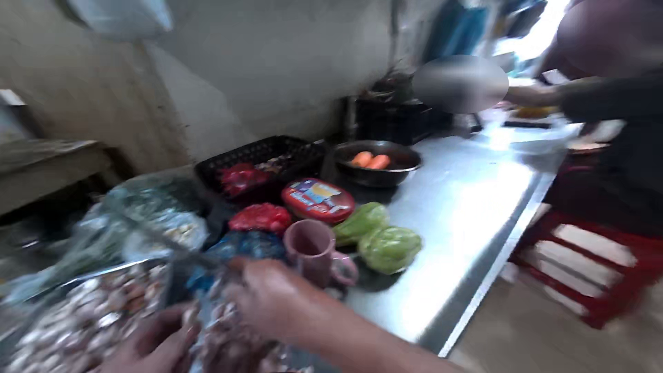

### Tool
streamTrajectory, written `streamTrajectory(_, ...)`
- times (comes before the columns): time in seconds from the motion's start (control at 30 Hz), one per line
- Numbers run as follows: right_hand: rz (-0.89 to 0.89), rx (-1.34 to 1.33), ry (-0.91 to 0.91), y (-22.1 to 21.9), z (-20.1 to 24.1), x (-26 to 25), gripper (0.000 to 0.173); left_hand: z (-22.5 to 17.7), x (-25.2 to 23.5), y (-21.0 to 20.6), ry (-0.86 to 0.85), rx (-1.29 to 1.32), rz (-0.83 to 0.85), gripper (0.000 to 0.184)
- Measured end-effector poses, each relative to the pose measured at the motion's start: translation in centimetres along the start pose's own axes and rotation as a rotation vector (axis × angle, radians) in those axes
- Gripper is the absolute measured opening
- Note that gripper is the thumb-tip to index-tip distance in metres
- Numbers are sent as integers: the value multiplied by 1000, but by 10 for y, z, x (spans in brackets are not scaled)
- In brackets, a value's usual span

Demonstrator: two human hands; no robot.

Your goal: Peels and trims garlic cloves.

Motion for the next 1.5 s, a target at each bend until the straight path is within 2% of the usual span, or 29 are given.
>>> streamTrajectory(0.07,2,22,5,-7,-3,-2,33,-1,-2,2,17,68,-131,23)
streamTrajectory(0.13,20,64,11,-13,-3,-3,32,3,-5,6,2,152,-191,21)
streamTrajectory(0.33,-23,73,51,-19,-4,-3,27,4,-7,0,-75,216,-182,16)
streamTrajectory(0.5,30,56,-64,-19,-1,-4,32,-1,-2,-11,-178,201,-180,18)
streamTrajectory(0.73,-46,-6,56,-25,-5,-4,29,-1,0,-19,-297,-45,-265,20)
streamTrajectory(0.83,-29,-18,25,-25,-4,-4,31,-2,3,-19,-465,-271,-342,24)
streamTrajectory(0.9,-23,-18,19,-24,-3,-3,32,-2,4,-19,-547,-334,-379,24)
streamTrajectory(1.1,-10,-29,27,-24,-4,-3,31,-1,4,-20,-556,-317,-380,24)
streamTrajectory(1.3,-14,94,-13,-23,1,-2,34,-7,8,-23,-791,-672,-479,21)
streamTrajectory(1.5,3,83,-38,-21,0,-2,34,-15,13,-27,-891,-920,-542,19)
Point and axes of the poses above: each hand's wrist, its own x-axis away from the middle knuckle, its own y-axis out of the back of the hand, z = x × y, the point moved 5 cm from there along -x, towards the middle knuckle, and after that the axes turned 5 degrees about z, right-handed, at the moved point
